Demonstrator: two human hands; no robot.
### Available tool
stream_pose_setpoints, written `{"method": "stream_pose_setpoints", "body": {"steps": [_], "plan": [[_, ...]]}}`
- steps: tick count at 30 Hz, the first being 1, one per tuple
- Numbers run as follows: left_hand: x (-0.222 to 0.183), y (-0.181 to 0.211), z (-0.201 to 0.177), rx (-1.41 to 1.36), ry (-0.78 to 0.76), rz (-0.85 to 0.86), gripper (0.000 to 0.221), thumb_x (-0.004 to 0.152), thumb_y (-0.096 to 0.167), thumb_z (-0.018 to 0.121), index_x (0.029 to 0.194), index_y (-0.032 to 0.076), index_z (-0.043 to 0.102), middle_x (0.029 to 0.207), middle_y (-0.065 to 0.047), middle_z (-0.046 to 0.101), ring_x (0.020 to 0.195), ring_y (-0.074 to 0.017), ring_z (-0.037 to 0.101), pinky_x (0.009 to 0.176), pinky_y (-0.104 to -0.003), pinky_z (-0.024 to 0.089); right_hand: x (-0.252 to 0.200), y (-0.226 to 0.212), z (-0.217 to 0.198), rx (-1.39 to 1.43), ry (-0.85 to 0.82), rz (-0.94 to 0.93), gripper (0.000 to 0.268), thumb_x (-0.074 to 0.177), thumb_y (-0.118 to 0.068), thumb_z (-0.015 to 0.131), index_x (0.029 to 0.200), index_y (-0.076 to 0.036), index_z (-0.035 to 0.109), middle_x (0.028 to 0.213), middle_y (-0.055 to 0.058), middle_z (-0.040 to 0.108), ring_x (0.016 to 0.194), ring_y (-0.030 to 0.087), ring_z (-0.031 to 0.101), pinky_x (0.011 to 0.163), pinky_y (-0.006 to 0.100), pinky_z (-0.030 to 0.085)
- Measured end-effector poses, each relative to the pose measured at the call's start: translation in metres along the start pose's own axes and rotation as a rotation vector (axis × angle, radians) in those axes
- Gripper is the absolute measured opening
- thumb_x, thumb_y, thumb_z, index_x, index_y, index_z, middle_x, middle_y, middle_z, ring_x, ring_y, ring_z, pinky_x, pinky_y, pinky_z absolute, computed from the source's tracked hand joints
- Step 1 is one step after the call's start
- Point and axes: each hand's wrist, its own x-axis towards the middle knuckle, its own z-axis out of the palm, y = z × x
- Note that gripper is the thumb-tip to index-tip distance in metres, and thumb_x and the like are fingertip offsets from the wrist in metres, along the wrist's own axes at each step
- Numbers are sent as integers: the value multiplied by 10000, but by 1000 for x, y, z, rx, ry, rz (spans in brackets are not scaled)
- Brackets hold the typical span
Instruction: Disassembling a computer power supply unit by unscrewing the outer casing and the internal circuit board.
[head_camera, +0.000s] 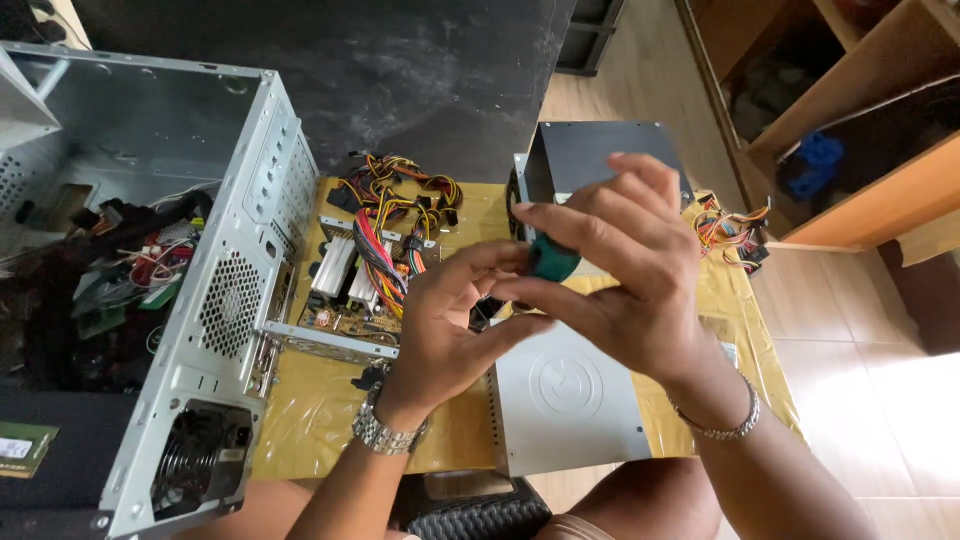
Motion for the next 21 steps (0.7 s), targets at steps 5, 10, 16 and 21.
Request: {"method": "stream_pose_setpoints", "body": {"steps": [5, 10, 16, 21], "plan": [[-1, 2, -9, -62, -4, -49, 377, 940, -18, 700, 1297, -43, 583, 1155, -142, 732, 1031, -181, 724, 950, -285, 610, 5, -3, -1, 106, -116, 32, 550, 856, -74, 812, 1349, 39, 594, 1270, 179, 731, 1207, 302, 702, 1229, 524, 417], [-4, -12, -13, -211, 40, -91, 365, 888, -100, 720, 1231, -41, 609, 1115, -114, 706, 1019, -149, 696, 950, -248, 585, 6, -3, 0, 107, -111, 16, 557, 859, -133, 827, 1352, -8, 599, 1124, 109, 759, 1179, 269, 687, 1215, 520, 380], [-3, -19, -15, -242, 54, -131, 412, 877, -58, 753, 1263, -40, 612, 1127, -123, 706, 1008, -159, 703, 957, -268, 604, 9, -6, -4, 110, -96, 61, 523, 842, -179, 835, 1282, 17, 630, 1048, 92, 636, 1011, 230, 592, 1084, 441, 416], [-5, -22, -10, -336, 1, -110, 553, 841, -60, 787, 1337, -23, 547, 1171, -170, 711, 1036, -227, 726, 976, -323, 635, 4, 2, 1, 220, -37, 122, 531, 760, -115, 915, 1208, 51, 683, 1024, 99, 710, 910, 190, 597, 897, 333, 508]]}}
